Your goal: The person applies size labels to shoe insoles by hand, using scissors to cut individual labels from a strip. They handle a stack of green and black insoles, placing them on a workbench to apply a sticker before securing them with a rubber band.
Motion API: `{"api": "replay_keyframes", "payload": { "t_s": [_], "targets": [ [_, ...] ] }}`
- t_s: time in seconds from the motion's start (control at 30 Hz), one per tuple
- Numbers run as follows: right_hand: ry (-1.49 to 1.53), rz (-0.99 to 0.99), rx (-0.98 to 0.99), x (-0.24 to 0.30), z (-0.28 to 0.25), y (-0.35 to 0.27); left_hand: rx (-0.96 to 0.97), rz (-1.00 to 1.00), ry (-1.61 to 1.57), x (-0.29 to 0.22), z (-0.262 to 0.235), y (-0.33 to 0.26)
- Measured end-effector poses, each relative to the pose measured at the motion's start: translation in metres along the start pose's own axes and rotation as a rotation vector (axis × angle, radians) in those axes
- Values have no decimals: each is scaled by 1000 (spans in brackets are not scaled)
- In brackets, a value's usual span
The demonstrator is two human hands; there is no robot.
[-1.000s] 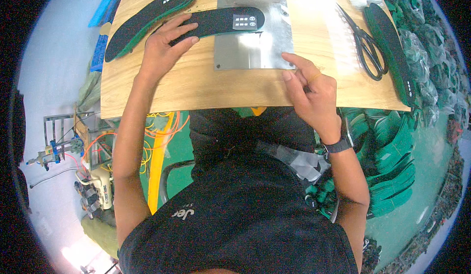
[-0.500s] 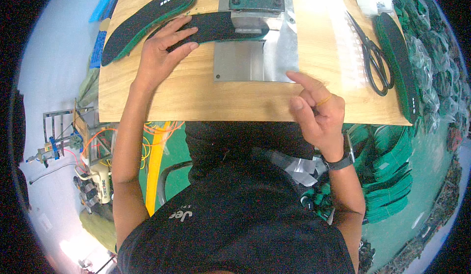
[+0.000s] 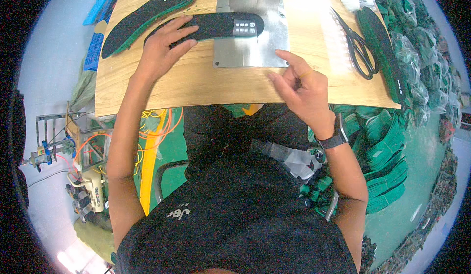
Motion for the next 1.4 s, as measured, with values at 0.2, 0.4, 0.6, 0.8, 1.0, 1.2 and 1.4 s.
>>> {"api": "replay_keyframes", "payload": {
  "t_s": [0.2, 0.4, 0.6, 0.8, 1.0, 1.2, 1.4],
  "targets": [
    [-310, -336, 90, 20, 14, 24, 22, -27, -41, -33, -6, -32],
    [-352, -377, 86, 19, 31, 28, -17, -34, -87, -40, -1, -49],
    [-257, -286, -111, 18, 10, 33, -6, -99, -28, -43, -9, -41],
    [-433, -241, -263, -11, -40, 48, 212, -269, -83, -46, -32, -30],
    [-370, -35, -86, -38, -66, 16, -128, -262, -442, -20, -106, -44],
    [-319, 162, -427, -114, -182, 31, 55, -528, -224, 56, -183, 3],
    [-490, 617, 13, -195, -238, 51, 371, -727, -114, 100, -140, 21]
  ]
}}
Point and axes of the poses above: each hand's wrist, its own y-axis towards the middle knuckle, its own z-axis out of the palm, x = y × z, the point moved 1 cm from there along y, towards the middle knuckle, and after that the axes turned 11 degrees about -y, right-handed, at the moved point
